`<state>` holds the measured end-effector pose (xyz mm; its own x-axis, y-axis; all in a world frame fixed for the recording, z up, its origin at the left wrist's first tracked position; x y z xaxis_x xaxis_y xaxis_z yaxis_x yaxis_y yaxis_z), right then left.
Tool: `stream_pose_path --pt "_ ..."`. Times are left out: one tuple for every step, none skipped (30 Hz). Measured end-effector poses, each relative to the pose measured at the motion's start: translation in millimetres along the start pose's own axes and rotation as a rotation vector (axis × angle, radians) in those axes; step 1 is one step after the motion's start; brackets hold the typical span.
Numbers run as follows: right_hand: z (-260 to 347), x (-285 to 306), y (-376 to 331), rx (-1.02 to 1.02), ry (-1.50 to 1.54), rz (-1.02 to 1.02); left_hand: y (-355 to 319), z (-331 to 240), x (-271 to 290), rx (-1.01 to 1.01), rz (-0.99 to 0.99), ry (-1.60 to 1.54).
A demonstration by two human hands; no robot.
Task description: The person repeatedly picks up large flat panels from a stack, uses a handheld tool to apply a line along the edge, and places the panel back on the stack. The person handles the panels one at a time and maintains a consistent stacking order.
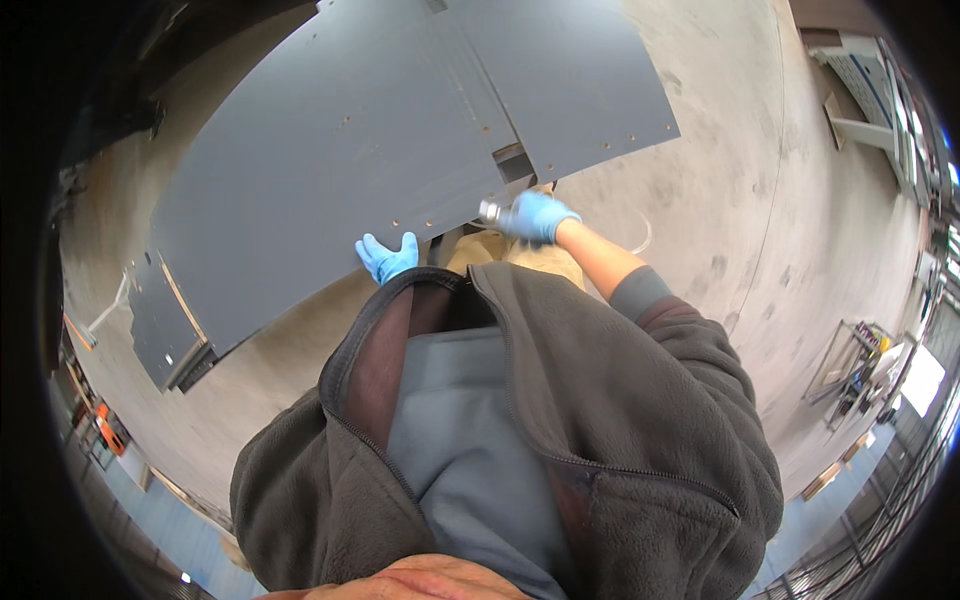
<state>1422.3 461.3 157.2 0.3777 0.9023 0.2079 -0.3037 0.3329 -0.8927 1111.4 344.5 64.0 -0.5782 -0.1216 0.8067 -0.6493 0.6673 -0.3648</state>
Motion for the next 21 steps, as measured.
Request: stream_pose_path --pt "8.8 10.5 4.6 -0.074 0.006 -0.190 -3.2 5.8 -1.3 0.032 -0.017 -0.069" --pt "17.3 21.2 6.2 -0.096 0.029 -0.398 -4.6 9.6 -2.2 0.063 -0.042 -0.119" --pt "24.8 18.7 10.8 -0.099 0.027 -0.329 -5.6 13.8 -4.4 0.129 -0.030 -0.153" --pt "33.0 8.2 16.2 -0.071 -0.019 -0.127 -5.3 14.9 -4.6 0.158 -0.060 -0.239" --pt "38.1 2.7 19.1 -0.063 -0.087 -0.007 -5.6 17.4 -6.8 0.226 -0.054 -0.311" --pt "42.7 -9.0 20.2 -0.053 -0.145 0.199 -6.8 19.5 -7.4 0.274 -0.073 -0.401" --pt "48.7 -3.3 23.0 -0.025 -0.075 0.084 -8.3 21.8 -8.3 0.324 -0.084 -0.393" --pt "48.8 3.5 24.2 -0.113 0.050 -0.085 -12.5 28.6 -14.1 0.461 -0.021 -0.547" --pt "53.4 5.8 25.8 -0.109 0.023 -0.137 -17.5 33.6 -21.5 0.587 0.030 -0.717" --pt "58.6 10.1 27.2 -0.102 0.000 -0.221 -22.8 38.6 -28.5 0.715 0.089 -0.899" --pt "65.9 -0.1 30.8 -0.051 -0.139 -0.021 -27.3 42.7 -35.8 0.839 0.162 -0.960" --pt "70.9 -9.7 32.5 -0.005 -0.283 0.186 -29.8 44.2 -42.8 0.880 0.264 -1.018" --pt "74.9 -17.8 33.0 0.027 -0.370 0.317 -32.2 45.8 -49.7 0.934 0.373 -1.085" --pt "79.9 -6.9 37.5 0.015 -0.307 0.101 -34.0 47.2 -56.2 0.988 0.456 -1.137" --pt "83.3 -0.6 39.4 -0.009 -0.252 -0.054 -34.2 45.7 -62.6 0.971 0.547 -1.188" --pt "87.9 10.1 39.4 -0.010 -0.196 -0.266 -33.5 44.1 -67.7 0.957 0.592 -1.257" --pt "90.9 10.2 41.0 -0.032 -0.198 -0.250 -31.6 43.1 -70.9 0.930 0.621 -1.310" --pt "95.7 -0.2 44.4 -0.019 -0.282 -0.013 -29.9 42.4 -73.4 0.930 0.634 -1.344" --pt "101.2 -5.8 45.1 0.020 -0.359 0.159 -27.5 41.7 -74.5 0.911 0.626 -1.397" --pt "107.0 -15.3 43.7 0.068 -0.417 0.403 -26.1 41.8 -74.9 0.923 0.601 -1.436" --pt "116.6 -11.4 46.4 0.139 -0.477 0.397 -24.4 41.2 -74.0 0.906 0.604 -1.478"
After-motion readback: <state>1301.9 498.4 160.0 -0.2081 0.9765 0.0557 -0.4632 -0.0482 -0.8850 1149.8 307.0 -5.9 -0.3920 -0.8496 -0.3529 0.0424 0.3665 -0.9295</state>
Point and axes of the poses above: each hand's wrist, its own y-axis towards the middle knuckle, its own x-axis out of the back of the hand, z = x × y, the point moved 5 cm from there along y, towards the middle knuckle, and after that the axes turned 3 degrees about -y, right-handed, at the moved point
